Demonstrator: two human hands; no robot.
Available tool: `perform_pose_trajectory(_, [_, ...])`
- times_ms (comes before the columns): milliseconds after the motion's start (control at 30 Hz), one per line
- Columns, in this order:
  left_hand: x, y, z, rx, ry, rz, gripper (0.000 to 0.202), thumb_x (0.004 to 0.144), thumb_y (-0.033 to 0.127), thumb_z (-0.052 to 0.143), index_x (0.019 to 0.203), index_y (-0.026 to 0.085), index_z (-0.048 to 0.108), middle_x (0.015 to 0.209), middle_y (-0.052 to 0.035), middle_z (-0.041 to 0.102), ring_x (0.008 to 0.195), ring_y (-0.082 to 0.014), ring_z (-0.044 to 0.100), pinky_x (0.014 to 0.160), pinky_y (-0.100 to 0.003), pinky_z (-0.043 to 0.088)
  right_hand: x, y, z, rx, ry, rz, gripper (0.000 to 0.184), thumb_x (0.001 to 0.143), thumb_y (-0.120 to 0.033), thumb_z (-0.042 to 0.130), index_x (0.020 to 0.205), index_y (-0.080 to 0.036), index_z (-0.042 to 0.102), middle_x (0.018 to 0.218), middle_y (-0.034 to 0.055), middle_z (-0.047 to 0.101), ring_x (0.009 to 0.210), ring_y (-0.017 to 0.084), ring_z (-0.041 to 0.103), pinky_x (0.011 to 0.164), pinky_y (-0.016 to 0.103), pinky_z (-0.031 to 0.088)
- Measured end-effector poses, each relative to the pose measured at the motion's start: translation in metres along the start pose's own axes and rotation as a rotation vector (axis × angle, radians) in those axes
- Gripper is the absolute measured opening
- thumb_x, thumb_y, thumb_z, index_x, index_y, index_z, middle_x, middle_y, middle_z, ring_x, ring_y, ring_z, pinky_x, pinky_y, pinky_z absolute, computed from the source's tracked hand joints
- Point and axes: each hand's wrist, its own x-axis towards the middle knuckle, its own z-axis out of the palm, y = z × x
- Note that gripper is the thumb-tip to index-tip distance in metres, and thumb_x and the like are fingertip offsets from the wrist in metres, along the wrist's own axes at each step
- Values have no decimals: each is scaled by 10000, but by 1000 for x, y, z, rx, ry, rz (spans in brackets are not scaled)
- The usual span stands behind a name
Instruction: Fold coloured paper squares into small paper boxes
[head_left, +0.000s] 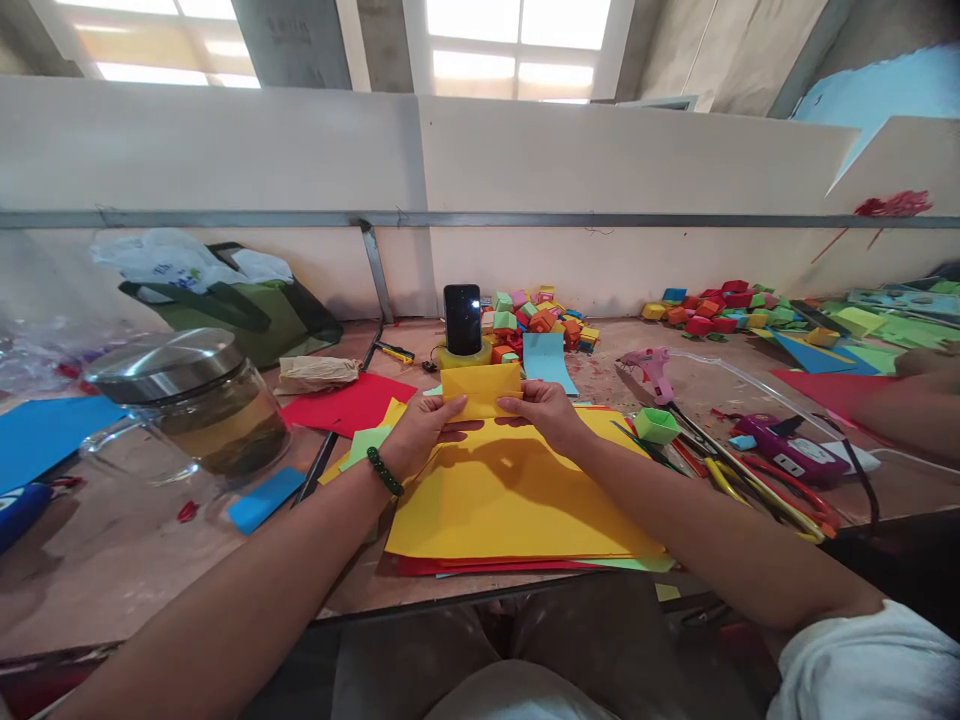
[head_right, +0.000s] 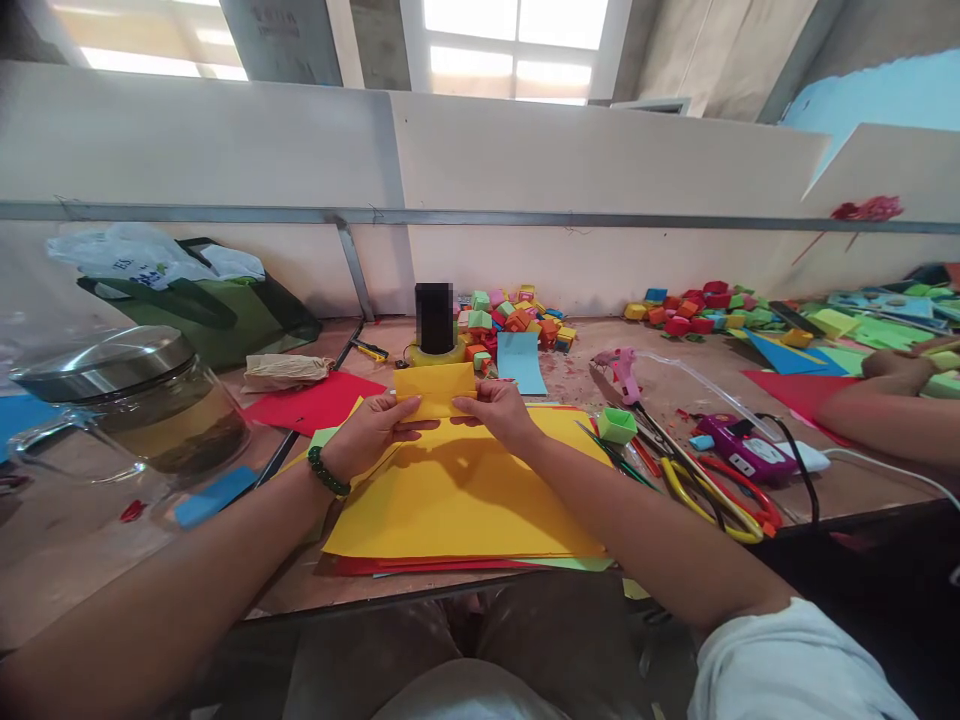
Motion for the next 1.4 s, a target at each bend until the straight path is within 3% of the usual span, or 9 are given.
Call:
perform_pose_trajectory(200, [1,-1,0,-9,-22,29,361,661,351,805,949,156,709,1009,-96,737,845,-225,727,566,-171,508,2,3,-4,11,-96,37,485,525,-417,842,933,-183,725,880,45,739,609,126,690,559,197,548])
perform_pose_trajectory(500, [-2,1,3,-8,-10,14,383,670,411,786,959,171,712,1051,-95,727,799,-207,730,535,-169,507,1,3,-4,-61,-79,-78,388,533,-451,828,761,-144,761,841,44,716,623,116,644,598,252,594])
perform_pose_trajectory(800, [-3,2,4,89,32,108,569,511,569,806,884,147,725,936,-103,747,825,-247,718,611,-235,509,2,2,-6,-62,-57,-11,440,515,-483,831,788,-146,755,774,38,718,559,113,655,542,213,561])
perform_pose_trajectory(1167, [-7,7,5,112,15,88,514,496,498,839,883,177,733,991,-94,740,864,-244,706,626,-238,495,-2,-5,-2,-59,-18,5,487,439,-487,857,766,-145,743,718,36,721,516,135,670,484,194,514])
perform_pose_trajectory(1400, [-3,5,2,120,63,97,530,463,473,860,862,153,717,930,-99,744,825,-246,707,638,-259,500,-2,-2,0,-90,-15,-51,503,479,-512,836,802,-139,741,780,59,730,545,155,690,490,203,523])
